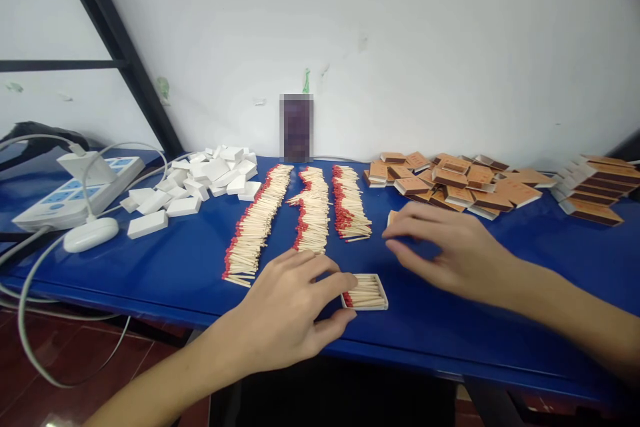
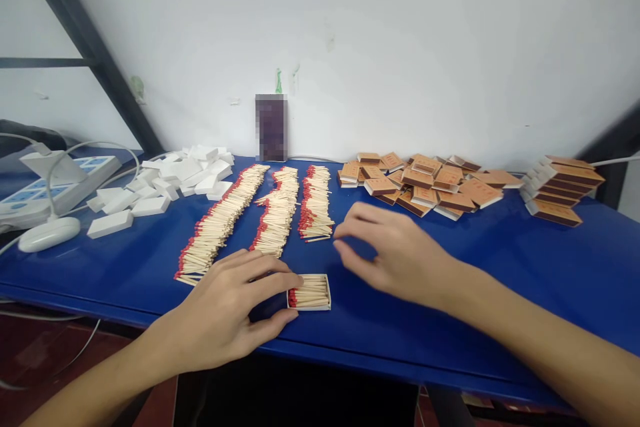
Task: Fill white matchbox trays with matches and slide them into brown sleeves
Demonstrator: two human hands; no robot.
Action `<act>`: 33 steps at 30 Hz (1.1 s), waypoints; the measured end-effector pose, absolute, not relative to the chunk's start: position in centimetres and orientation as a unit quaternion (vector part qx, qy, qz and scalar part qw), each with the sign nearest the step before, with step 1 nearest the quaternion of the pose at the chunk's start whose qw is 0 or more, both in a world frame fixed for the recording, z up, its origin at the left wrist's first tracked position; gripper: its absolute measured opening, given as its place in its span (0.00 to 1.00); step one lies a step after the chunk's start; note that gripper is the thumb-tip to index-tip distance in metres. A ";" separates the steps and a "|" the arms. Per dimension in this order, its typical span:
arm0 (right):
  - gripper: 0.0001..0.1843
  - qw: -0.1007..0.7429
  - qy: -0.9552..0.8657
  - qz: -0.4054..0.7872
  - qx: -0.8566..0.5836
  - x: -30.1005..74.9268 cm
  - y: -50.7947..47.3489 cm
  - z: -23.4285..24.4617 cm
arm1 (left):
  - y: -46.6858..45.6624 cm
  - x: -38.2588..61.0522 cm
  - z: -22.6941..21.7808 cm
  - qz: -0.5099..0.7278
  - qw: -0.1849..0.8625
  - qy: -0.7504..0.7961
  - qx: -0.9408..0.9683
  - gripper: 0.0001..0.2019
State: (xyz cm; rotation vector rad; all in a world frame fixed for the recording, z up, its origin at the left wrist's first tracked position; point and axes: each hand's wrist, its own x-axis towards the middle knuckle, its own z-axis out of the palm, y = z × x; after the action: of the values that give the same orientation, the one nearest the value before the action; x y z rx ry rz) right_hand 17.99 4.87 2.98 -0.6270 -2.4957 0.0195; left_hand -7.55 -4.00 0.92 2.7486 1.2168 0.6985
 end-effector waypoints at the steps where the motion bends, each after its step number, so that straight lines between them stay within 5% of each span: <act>1: 0.08 0.258 -0.930 -0.032 -0.261 18.5 5.6 3.0 | -4.0 -7.5 0.9 0.229 0.021 0.397 0.889 0.09; 5: 0.14 0.136 -0.918 -0.097 -0.359 20.1 7.9 2.6 | -4.1 -7.5 0.7 0.241 -0.017 0.405 0.882 0.11; 13: 0.08 0.062 -0.955 0.054 -0.283 18.9 5.0 4.4 | -4.1 -7.5 0.6 0.247 -0.009 0.408 0.879 0.11; 19: 0.12 0.058 -0.961 0.156 -0.219 17.7 2.7 4.6 | -4.1 -7.5 0.6 0.237 0.000 0.407 0.882 0.08; 33: 0.12 0.084 -0.955 0.175 -0.223 17.5 3.2 4.0 | -4.2 -7.8 1.0 0.207 0.027 0.394 0.895 0.10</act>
State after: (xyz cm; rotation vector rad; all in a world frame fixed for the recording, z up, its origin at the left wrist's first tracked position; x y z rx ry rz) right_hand 17.55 3.23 4.01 -0.6649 -2.8504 0.5233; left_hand -7.77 -4.21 1.01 2.7645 1.2166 0.6386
